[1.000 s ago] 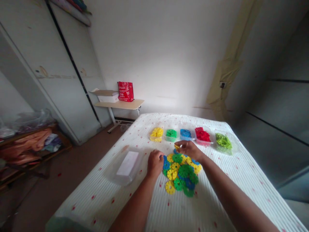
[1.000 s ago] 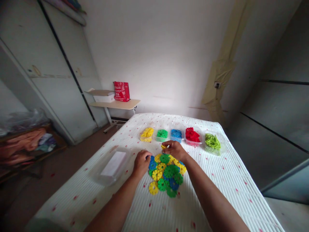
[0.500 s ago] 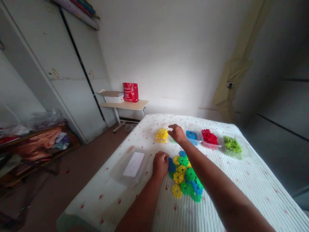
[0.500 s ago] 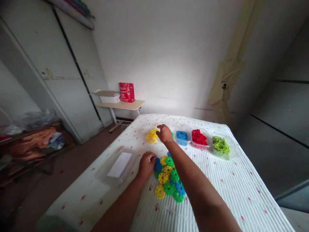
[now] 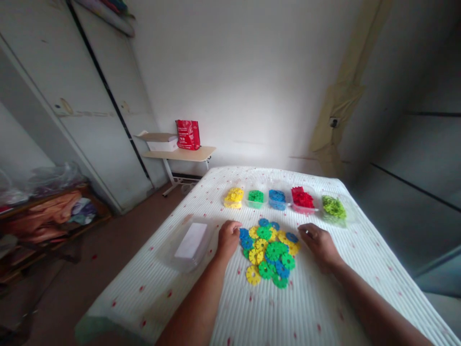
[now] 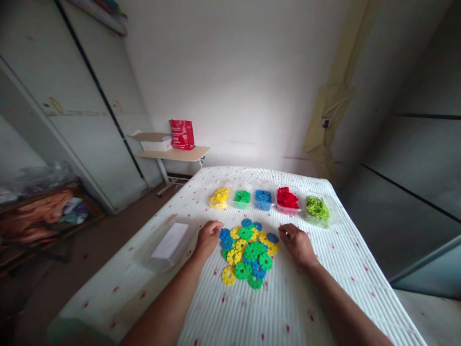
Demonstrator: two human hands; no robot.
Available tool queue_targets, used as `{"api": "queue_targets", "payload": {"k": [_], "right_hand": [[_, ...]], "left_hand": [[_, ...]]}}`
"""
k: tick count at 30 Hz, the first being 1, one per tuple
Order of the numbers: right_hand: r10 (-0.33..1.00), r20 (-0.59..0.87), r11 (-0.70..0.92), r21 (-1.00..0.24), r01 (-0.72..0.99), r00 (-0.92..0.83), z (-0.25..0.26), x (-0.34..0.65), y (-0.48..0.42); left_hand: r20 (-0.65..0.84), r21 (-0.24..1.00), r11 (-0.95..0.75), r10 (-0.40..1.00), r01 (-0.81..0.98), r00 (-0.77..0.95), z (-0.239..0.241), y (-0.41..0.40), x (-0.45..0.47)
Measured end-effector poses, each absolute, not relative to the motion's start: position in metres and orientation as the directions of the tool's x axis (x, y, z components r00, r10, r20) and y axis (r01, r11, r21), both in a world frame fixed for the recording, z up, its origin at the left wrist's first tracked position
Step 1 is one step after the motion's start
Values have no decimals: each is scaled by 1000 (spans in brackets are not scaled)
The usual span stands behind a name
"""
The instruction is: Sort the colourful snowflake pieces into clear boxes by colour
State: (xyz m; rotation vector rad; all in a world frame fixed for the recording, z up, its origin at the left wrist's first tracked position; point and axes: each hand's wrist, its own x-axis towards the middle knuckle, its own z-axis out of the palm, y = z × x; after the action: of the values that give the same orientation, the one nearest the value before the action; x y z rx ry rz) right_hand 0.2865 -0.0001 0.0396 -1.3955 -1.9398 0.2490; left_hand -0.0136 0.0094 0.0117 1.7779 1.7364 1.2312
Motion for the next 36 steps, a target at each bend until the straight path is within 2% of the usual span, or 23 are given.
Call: {"api": "queue_targets", "payload": {"k": [4, 10, 16, 21, 30, 36], "right_hand": [[920, 390, 267, -579, 770, -25, 29, 305, 2], [926, 371, 270, -506, 819, -75, 26, 299, 6], [928, 362, 270, -488, 830, -89, 24, 299, 6], [940, 335, 235, -504, 831, -63, 26, 298, 7], [937, 342, 242, -488, 839, -71, 22, 298, 9], [931, 355, 257, -471, 844, -85, 21, 300, 10]], "left_hand": [[286, 741, -183, 956, 646, -57, 15, 8, -16], [249, 582, -257, 960, 771, 131, 22, 1, -17], [167, 465, -137, 984, 875, 66, 27, -2, -13], [112, 447, -125, 990, 886, 84, 29, -1, -13], [162, 490, -188, 979, 851, 123, 27, 0, -5], [105, 494, -137, 990, 859, 98, 30, 2, -4]]}}
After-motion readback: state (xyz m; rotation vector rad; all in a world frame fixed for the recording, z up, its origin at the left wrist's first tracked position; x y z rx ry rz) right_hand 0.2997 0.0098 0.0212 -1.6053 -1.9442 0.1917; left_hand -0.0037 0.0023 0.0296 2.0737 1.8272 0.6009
